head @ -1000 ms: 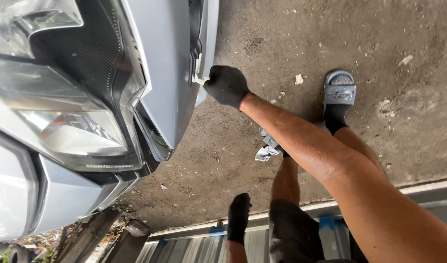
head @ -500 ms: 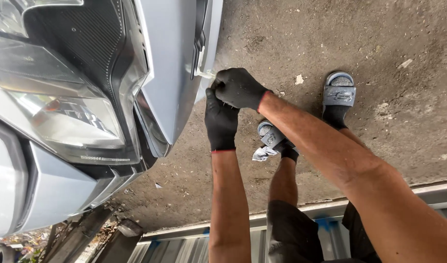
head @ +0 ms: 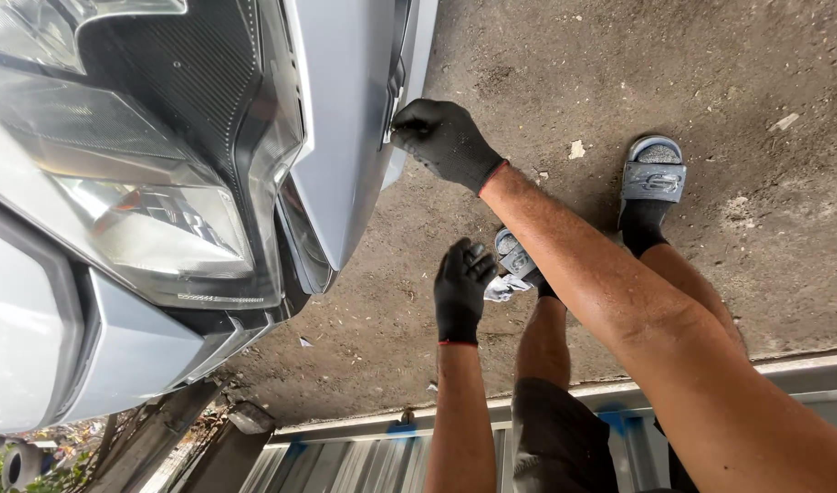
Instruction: The person cleans the front bumper and headlight area of a silver car using a white cloth. They wipe the surface around the fog light and the lower grille section while wearing black gloves.
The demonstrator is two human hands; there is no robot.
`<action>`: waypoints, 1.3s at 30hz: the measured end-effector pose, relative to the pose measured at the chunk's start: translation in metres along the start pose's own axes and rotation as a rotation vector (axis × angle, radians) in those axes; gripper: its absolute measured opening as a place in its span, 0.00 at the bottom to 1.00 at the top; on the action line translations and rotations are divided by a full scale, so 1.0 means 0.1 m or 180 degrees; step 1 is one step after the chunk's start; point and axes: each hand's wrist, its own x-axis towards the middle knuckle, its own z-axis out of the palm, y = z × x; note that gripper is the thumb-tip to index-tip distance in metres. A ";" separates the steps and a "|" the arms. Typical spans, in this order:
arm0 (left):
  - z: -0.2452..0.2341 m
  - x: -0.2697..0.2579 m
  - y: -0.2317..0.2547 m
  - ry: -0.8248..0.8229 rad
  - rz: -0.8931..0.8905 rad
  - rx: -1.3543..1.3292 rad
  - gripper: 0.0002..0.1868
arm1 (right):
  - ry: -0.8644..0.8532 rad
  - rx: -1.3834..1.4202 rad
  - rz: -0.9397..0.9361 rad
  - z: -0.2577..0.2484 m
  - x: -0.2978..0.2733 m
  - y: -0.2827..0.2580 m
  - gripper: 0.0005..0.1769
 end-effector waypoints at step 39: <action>-1.06 -0.54 -0.67 0.0332 -0.0247 0.1069 0.19 | 0.0540 0.0000 0.0178 0.36 0.08 0.21 0.01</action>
